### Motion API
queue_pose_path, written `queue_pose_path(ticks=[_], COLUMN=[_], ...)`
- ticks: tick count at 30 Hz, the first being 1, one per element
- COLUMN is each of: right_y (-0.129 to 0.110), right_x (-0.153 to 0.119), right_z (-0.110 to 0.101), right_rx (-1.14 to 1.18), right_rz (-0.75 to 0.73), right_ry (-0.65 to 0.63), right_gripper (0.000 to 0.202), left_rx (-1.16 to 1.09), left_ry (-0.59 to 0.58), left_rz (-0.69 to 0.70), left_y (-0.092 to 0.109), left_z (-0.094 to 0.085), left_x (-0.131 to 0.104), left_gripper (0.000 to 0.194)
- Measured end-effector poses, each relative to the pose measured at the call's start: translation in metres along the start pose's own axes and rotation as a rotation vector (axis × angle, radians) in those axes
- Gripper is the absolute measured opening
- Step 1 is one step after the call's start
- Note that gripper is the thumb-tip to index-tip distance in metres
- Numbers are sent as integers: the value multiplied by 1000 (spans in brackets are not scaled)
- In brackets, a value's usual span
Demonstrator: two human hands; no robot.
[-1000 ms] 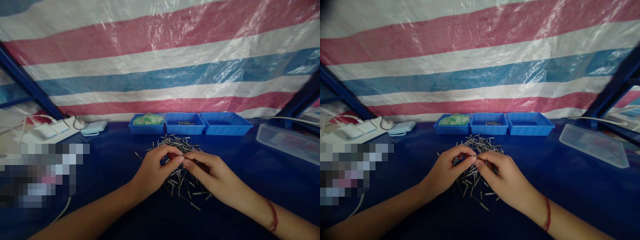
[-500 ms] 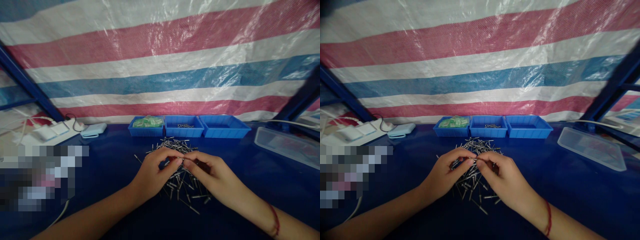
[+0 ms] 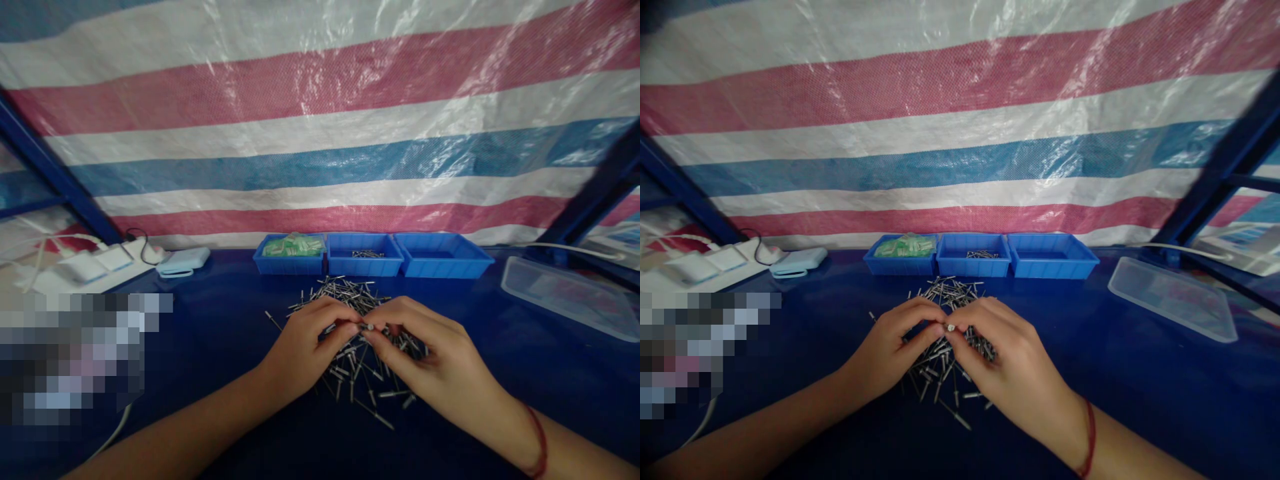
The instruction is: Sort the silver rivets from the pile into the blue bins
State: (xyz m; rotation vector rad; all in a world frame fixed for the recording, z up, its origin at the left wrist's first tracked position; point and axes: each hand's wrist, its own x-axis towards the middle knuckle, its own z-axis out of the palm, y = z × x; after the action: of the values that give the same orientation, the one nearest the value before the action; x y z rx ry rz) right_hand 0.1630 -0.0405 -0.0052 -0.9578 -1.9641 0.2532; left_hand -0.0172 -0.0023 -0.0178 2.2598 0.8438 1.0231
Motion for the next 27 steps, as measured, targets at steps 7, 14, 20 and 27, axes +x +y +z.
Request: queue_pose_path(ticks=[7, 14, 20, 27], right_y=[2, 43, 72, 54], right_x=[4, 50, 68, 22], right_z=[-10, -30, -33, -24], right_rx=[-255, -614, -838, -574], right_rz=[-134, 54, 186, 213], right_ry=[-62, 175, 31, 51], right_gripper=[17, 24, 30, 18], left_rx=[69, 102, 163, 291], left_ry=[-1, 121, 89, -22], left_rz=[49, -25, -30, -60], left_y=[2, -10, -17, -20], left_z=[0, -6, -9, -8], left_x=[-2, 1, 2, 2], left_gripper=[19, 19, 14, 17])
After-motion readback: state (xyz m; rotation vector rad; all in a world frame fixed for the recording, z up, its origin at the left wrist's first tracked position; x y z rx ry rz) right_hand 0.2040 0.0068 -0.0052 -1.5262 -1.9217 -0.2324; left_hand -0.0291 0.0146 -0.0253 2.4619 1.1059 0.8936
